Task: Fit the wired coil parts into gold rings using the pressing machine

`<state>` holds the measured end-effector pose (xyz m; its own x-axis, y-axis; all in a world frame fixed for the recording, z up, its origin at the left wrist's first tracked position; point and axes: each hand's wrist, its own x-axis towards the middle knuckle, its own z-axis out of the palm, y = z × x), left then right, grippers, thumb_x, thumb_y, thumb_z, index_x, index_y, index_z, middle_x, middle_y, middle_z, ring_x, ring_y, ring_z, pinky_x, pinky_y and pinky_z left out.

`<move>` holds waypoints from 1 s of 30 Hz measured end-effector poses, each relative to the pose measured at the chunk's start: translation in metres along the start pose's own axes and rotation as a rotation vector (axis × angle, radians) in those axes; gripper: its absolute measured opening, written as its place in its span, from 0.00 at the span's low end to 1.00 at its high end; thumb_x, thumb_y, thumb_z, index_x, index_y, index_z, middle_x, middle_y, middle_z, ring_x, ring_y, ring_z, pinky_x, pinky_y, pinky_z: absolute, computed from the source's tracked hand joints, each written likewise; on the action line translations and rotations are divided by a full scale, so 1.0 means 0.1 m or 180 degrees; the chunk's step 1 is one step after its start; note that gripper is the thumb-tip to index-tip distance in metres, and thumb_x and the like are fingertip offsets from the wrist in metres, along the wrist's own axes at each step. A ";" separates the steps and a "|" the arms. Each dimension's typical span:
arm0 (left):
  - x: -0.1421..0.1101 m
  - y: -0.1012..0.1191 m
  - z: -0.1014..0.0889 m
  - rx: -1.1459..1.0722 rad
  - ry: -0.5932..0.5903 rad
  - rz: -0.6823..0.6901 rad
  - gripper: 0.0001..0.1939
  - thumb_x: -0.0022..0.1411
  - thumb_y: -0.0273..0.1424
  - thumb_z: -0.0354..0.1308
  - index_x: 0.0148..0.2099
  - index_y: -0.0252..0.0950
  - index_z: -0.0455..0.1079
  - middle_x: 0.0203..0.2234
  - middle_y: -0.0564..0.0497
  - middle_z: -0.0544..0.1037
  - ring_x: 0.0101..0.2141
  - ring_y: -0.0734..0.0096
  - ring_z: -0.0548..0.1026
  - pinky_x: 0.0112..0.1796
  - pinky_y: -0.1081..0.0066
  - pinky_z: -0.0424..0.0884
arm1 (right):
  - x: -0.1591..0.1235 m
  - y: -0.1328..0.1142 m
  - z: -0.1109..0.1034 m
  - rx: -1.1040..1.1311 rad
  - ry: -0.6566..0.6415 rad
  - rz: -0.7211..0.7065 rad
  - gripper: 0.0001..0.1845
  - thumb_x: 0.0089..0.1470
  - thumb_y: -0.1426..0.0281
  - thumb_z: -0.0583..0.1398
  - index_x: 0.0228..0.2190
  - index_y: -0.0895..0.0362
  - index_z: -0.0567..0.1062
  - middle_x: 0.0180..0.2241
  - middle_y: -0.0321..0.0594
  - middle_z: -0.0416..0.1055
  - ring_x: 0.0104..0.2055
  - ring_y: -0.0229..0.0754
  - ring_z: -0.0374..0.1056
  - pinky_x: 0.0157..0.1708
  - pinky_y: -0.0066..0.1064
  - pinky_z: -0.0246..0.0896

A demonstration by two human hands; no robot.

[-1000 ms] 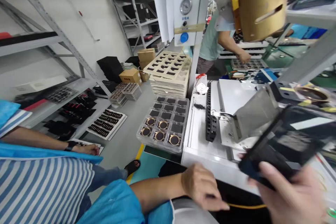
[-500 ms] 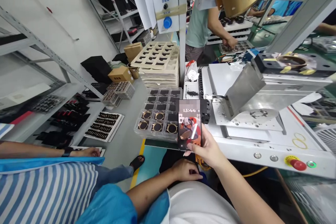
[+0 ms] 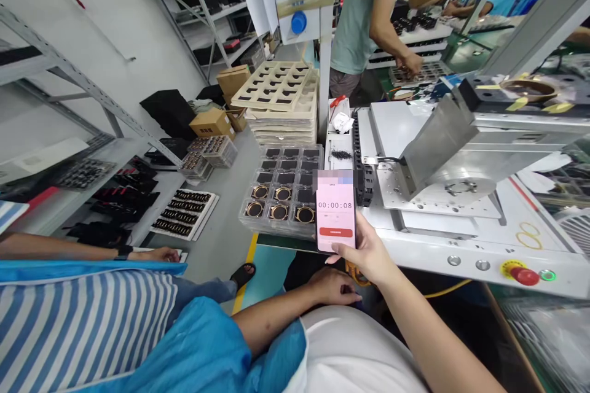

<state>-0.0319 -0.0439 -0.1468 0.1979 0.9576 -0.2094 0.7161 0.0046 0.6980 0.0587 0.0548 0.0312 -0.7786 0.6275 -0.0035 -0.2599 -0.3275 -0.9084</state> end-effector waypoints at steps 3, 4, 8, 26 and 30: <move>0.00 0.03 -0.03 0.0024 -0.0046 -0.0050 0.15 0.62 0.47 0.66 0.38 0.41 0.83 0.30 0.54 0.85 0.31 0.69 0.81 0.32 0.73 0.68 | -0.01 0.04 -0.02 0.0112 -0.0149 -0.0139 0.38 0.52 0.68 0.73 0.61 0.46 0.66 0.45 0.41 0.75 0.40 0.47 0.75 0.28 0.35 0.82; 0.00 0.04 -0.04 0.0032 -0.0053 -0.0061 0.15 0.62 0.47 0.66 0.38 0.41 0.83 0.30 0.54 0.85 0.31 0.69 0.81 0.32 0.73 0.68 | -0.01 0.04 -0.02 0.0200 -0.0210 -0.0183 0.38 0.54 0.67 0.73 0.61 0.45 0.66 0.47 0.42 0.75 0.42 0.48 0.76 0.26 0.34 0.81; -0.02 0.05 -0.06 0.0058 -0.0049 -0.0056 0.14 0.63 0.46 0.65 0.38 0.41 0.82 0.31 0.54 0.85 0.32 0.69 0.81 0.32 0.74 0.68 | 0.06 0.02 0.02 0.0616 -0.0320 -0.0308 0.32 0.59 0.59 0.69 0.62 0.45 0.67 0.52 0.46 0.75 0.48 0.55 0.77 0.20 0.30 0.76; -0.07 0.07 -0.11 0.0033 -0.0021 0.0007 0.14 0.63 0.45 0.65 0.40 0.40 0.82 0.33 0.53 0.86 0.34 0.67 0.82 0.35 0.72 0.70 | 0.09 -0.13 0.16 0.0890 -0.0203 -0.0182 0.28 0.65 0.50 0.60 0.60 0.48 0.67 0.51 0.48 0.77 0.48 0.58 0.78 0.18 0.33 0.77; -0.08 0.10 -0.13 0.0049 -0.0022 -0.0046 0.14 0.63 0.44 0.65 0.40 0.40 0.82 0.33 0.52 0.86 0.34 0.67 0.82 0.35 0.72 0.70 | 0.05 -0.13 0.16 0.0836 -0.0199 -0.0182 0.29 0.65 0.50 0.59 0.61 0.47 0.66 0.52 0.48 0.76 0.48 0.57 0.78 0.18 0.32 0.77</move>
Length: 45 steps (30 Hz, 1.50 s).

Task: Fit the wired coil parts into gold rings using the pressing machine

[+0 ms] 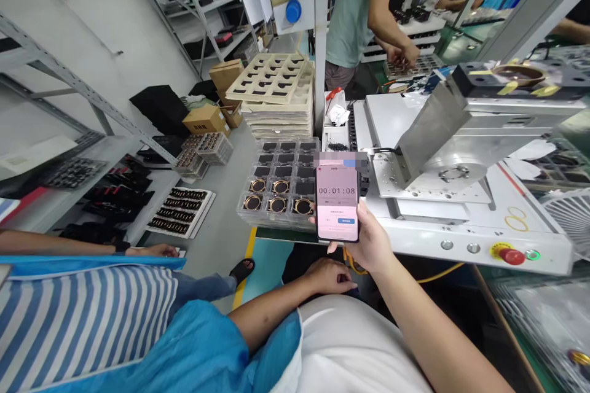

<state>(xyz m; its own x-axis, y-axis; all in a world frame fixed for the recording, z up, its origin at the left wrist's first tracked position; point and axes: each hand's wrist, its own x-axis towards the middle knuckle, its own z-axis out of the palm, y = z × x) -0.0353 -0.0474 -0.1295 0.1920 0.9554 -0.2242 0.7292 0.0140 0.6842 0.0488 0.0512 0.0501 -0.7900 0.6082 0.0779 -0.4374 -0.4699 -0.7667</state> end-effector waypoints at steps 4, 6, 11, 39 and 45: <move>-0.01 0.03 -0.03 -0.0015 -0.0045 -0.0062 0.13 0.63 0.44 0.65 0.40 0.41 0.83 0.33 0.52 0.86 0.33 0.68 0.81 0.34 0.73 0.70 | -0.02 -0.01 0.00 0.0077 0.0024 0.0019 0.28 0.64 0.51 0.60 0.60 0.48 0.67 0.52 0.48 0.77 0.48 0.57 0.78 0.19 0.33 0.78; -0.01 0.05 -0.04 -0.0017 -0.0070 -0.0098 0.13 0.63 0.44 0.66 0.40 0.41 0.83 0.34 0.53 0.86 0.34 0.68 0.81 0.34 0.73 0.70 | -0.03 -0.01 0.01 0.0112 0.0043 0.0014 0.28 0.64 0.51 0.61 0.60 0.49 0.67 0.51 0.48 0.77 0.47 0.57 0.79 0.19 0.33 0.78; -0.02 0.08 -0.07 -0.0023 -0.0118 -0.0178 0.12 0.63 0.44 0.65 0.39 0.42 0.83 0.33 0.54 0.86 0.33 0.69 0.81 0.33 0.73 0.69 | -0.04 -0.03 0.05 0.0129 0.0029 0.0022 0.29 0.63 0.51 0.61 0.61 0.50 0.67 0.50 0.49 0.77 0.46 0.58 0.79 0.18 0.32 0.76; -0.03 -0.06 0.06 0.0038 -0.0036 -0.0154 0.17 0.63 0.47 0.63 0.43 0.41 0.82 0.33 0.50 0.83 0.32 0.65 0.80 0.36 0.68 0.72 | -0.17 -0.05 0.10 0.0104 0.0097 0.0152 0.35 0.61 0.47 0.61 0.63 0.48 0.64 0.54 0.51 0.76 0.48 0.61 0.78 0.16 0.31 0.74; -0.04 -0.04 0.05 0.0031 -0.0033 -0.0151 0.16 0.63 0.46 0.63 0.43 0.41 0.82 0.34 0.50 0.82 0.33 0.65 0.79 0.38 0.67 0.73 | -0.19 -0.07 0.11 0.0131 0.0107 0.0106 0.31 0.60 0.50 0.63 0.59 0.50 0.68 0.50 0.50 0.77 0.47 0.61 0.78 0.16 0.33 0.75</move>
<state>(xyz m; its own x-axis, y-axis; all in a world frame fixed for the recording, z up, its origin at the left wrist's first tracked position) -0.0360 -0.0523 -0.1347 0.1639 0.9507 -0.2634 0.7441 0.0562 0.6657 0.0620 0.0361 0.0605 -0.7899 0.6125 0.0309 -0.4289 -0.5157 -0.7417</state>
